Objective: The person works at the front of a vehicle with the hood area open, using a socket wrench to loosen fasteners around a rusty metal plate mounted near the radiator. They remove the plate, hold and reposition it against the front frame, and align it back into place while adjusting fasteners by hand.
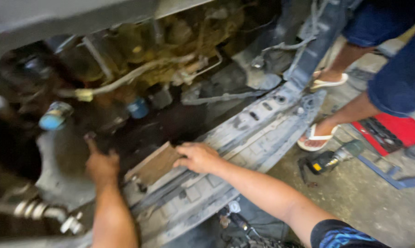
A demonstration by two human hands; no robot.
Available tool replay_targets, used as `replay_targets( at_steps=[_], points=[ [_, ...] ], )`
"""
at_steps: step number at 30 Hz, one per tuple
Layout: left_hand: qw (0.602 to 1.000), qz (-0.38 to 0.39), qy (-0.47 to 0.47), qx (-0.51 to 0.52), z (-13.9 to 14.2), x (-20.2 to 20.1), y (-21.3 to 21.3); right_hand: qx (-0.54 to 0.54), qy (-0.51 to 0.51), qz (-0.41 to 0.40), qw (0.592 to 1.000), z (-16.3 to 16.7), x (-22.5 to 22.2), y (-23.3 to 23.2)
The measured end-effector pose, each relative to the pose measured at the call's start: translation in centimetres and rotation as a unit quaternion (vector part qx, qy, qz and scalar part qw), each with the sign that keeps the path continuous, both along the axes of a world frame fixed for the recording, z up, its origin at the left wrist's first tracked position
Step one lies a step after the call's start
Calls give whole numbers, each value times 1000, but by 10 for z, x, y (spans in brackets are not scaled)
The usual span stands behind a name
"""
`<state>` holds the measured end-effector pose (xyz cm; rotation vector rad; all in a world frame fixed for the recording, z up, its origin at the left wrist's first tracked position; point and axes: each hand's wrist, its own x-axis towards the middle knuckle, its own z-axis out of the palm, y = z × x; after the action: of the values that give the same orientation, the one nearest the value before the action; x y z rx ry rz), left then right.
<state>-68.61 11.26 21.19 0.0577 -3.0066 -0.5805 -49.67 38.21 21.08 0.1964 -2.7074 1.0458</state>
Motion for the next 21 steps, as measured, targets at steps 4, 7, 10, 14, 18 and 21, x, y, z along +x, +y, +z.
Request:
replay_targets(
  at_steps=[4,7,10,14,18,21],
  points=[
    [988,6,47,145,11,21,10,1,61,-3,998,-16,-6,-1],
    [967,-48,159,194,17,29,14,-27,-18,-8,999,-25,-14,-3],
    [929,-149,165,297,22,41,7,-31,-36,-17,999,-27,-19,-6],
    [802,-252,-84,535,22,88,-15,14,-7,7,1000,-20,-18,-6],
    [841,-247,17,481,10,142,-12,15,13,38,999,-14,-18,-3],
    [849,-232,85,468,-1,160,3,11,12,42,999,-14,-19,-2]
  ],
)
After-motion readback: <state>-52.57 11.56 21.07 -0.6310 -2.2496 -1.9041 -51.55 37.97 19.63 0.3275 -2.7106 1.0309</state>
